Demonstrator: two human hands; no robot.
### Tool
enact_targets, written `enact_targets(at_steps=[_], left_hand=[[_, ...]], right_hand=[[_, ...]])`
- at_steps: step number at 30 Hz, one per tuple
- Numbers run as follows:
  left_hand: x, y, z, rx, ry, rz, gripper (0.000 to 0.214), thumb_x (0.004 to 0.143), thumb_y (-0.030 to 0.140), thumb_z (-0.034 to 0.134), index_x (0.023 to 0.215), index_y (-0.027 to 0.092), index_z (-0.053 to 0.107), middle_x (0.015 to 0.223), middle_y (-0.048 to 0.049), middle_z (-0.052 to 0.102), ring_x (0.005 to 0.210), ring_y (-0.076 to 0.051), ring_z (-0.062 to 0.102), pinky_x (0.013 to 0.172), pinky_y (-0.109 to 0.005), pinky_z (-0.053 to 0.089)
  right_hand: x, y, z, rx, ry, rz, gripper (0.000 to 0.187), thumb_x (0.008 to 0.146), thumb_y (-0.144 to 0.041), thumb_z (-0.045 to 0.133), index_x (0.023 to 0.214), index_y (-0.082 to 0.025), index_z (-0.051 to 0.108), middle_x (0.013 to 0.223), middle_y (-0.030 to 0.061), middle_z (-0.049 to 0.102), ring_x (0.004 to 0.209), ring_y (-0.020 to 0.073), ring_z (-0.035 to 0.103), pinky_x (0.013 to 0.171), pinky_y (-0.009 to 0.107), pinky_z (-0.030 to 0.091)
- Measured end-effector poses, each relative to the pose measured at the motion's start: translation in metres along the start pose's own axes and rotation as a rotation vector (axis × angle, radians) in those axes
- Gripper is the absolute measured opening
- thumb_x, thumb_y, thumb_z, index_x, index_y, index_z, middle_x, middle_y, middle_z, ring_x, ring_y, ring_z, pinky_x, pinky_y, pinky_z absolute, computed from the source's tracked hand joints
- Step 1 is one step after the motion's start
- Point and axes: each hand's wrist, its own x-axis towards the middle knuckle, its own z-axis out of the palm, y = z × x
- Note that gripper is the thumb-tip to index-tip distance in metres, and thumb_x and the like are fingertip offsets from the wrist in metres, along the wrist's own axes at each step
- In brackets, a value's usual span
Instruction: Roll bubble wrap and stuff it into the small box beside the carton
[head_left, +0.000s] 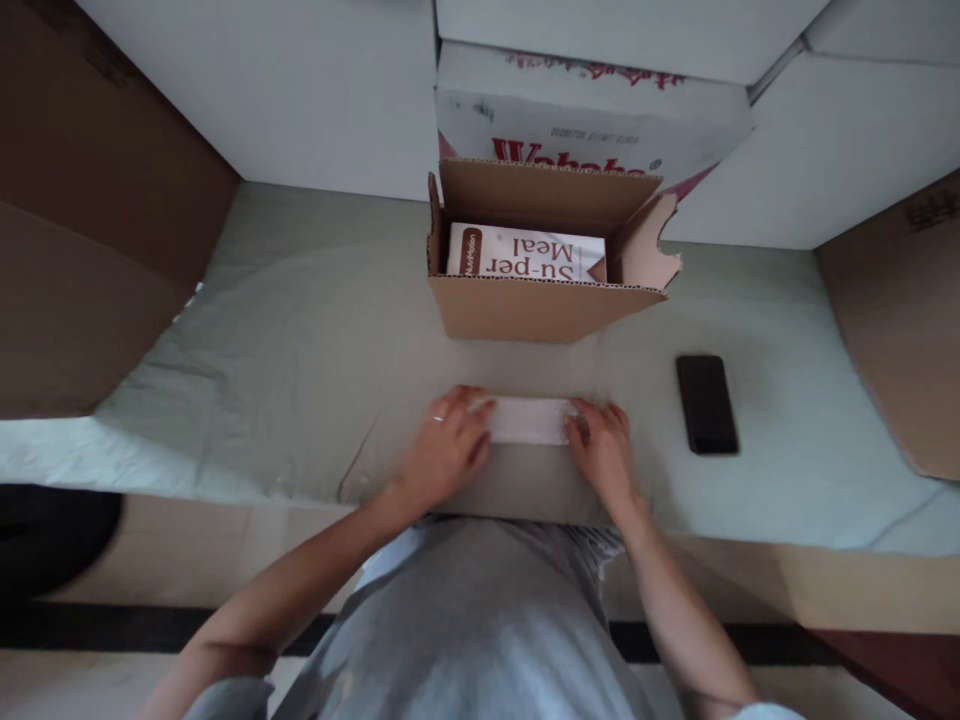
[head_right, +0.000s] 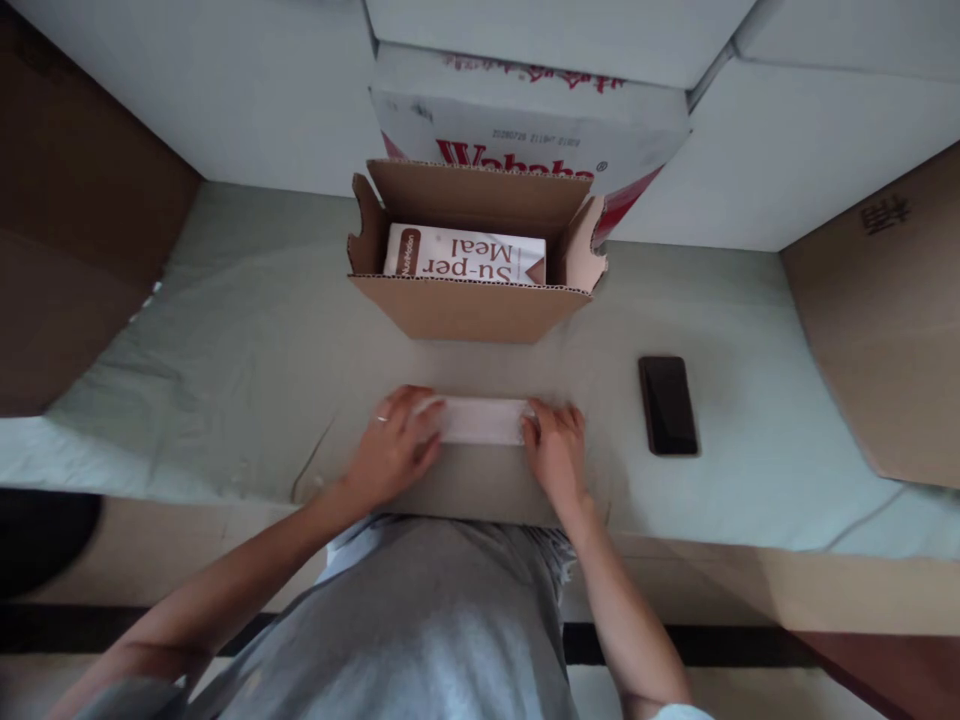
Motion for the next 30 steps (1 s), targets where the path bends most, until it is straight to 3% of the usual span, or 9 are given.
enact_targets(at_steps=[4,8,11,14,17,21,25,27,30], left_hand=[[0.002,0.035,0.02,-0.055,-0.212,0.176,0.045,0.088,0.024,0.049,0.131,0.013,0.041,0.136,-0.0166,0.046,0.126,-0.031,0.042,0.101,-0.046,0.036],[0.0,0.033,0.036,-0.057,-0.255,0.166,0.039,0.09,0.017,0.042,0.129,0.009,0.044,0.133,-0.0176,0.05,0.125,-0.03,0.044,0.102,-0.048,0.035],[-0.006,0.011,0.034,-0.185,-0.215,0.268,0.037,0.09,0.017,0.041,0.127,0.011,0.046,0.13,-0.0158,0.054,0.125,-0.026,0.045,0.106,-0.045,0.033],[-0.007,-0.009,0.027,-0.345,-0.165,0.348,0.037,0.089,0.015,0.039,0.125,0.011,0.048,0.125,-0.014,0.058,0.122,-0.023,0.048,0.107,-0.04,0.035],[-0.002,-0.02,0.022,-0.458,-0.147,0.374,0.038,0.088,0.013,0.038,0.123,0.012,0.05,0.122,-0.0134,0.06,0.121,-0.02,0.05,0.105,-0.037,0.039],[-0.001,-0.024,0.018,-0.43,-0.195,0.44,0.041,0.083,0.01,0.044,0.122,0.014,0.051,0.125,-0.0136,0.059,0.127,-0.021,0.045,0.113,-0.044,0.027],[-0.019,-0.017,0.014,-0.328,-0.232,0.403,0.045,0.08,0.018,0.055,0.125,0.013,0.049,0.131,-0.016,0.053,0.135,-0.029,0.033,0.113,-0.052,0.02],[-0.029,-0.013,0.014,-0.327,-0.227,0.351,0.042,0.082,0.023,0.056,0.123,0.014,0.05,0.124,-0.0161,0.056,0.128,-0.028,0.042,0.11,-0.049,0.027],[-0.037,-0.008,0.019,-0.384,-0.147,0.236,0.028,0.087,0.025,0.05,0.113,0.016,0.055,0.108,-0.0123,0.063,0.111,-0.023,0.054,0.104,-0.042,0.037]], right_hand=[[-0.005,-0.017,-0.008,0.107,-0.131,0.091,0.03,0.087,-0.031,0.046,0.109,-0.018,0.062,0.062,0.0019,0.065,0.061,0.0206,0.061,0.099,0.063,0.028],[-0.02,-0.022,-0.021,0.327,-0.201,0.088,0.033,0.086,-0.033,0.05,0.115,-0.02,0.059,0.056,-0.0026,0.06,0.058,0.018,0.06,0.099,0.054,0.037],[-0.028,-0.01,-0.033,0.409,-0.142,-0.042,0.047,0.084,-0.035,0.056,0.128,-0.021,0.048,0.096,0.0091,0.065,0.1,0.0242,0.06,0.099,0.049,0.041],[-0.032,-0.002,-0.033,0.412,-0.305,-0.231,0.075,0.076,-0.03,0.066,0.142,-0.024,0.029,0.143,0.0147,0.036,0.133,0.0286,0.034,0.104,0.05,0.038],[-0.037,-0.01,-0.019,0.417,-0.332,-0.342,0.072,0.077,-0.016,0.058,0.142,-0.028,0.028,0.152,0.0106,0.02,0.139,0.0282,0.025,0.105,0.052,0.036],[-0.042,-0.031,0.002,0.483,-0.102,-0.502,0.047,0.075,-0.008,0.05,0.117,-0.029,0.053,0.13,0.0064,0.053,0.128,0.0261,0.043,0.1,0.053,0.041],[-0.04,-0.047,0.002,0.387,-0.222,-0.528,0.032,0.077,-0.013,0.052,0.105,-0.026,0.058,0.1,0.0032,0.068,0.108,0.0232,0.058,0.108,0.059,0.026],[-0.038,-0.052,0.0,0.377,-0.246,-0.466,0.028,0.08,-0.014,0.05,0.103,-0.027,0.058,0.097,0.0021,0.069,0.1,0.021,0.062,0.111,0.061,0.018],[-0.033,-0.058,0.002,0.409,-0.221,-0.367,0.026,0.086,-0.019,0.048,0.108,-0.028,0.057,0.096,0.0012,0.069,0.092,0.0192,0.064,0.111,0.059,0.02]])
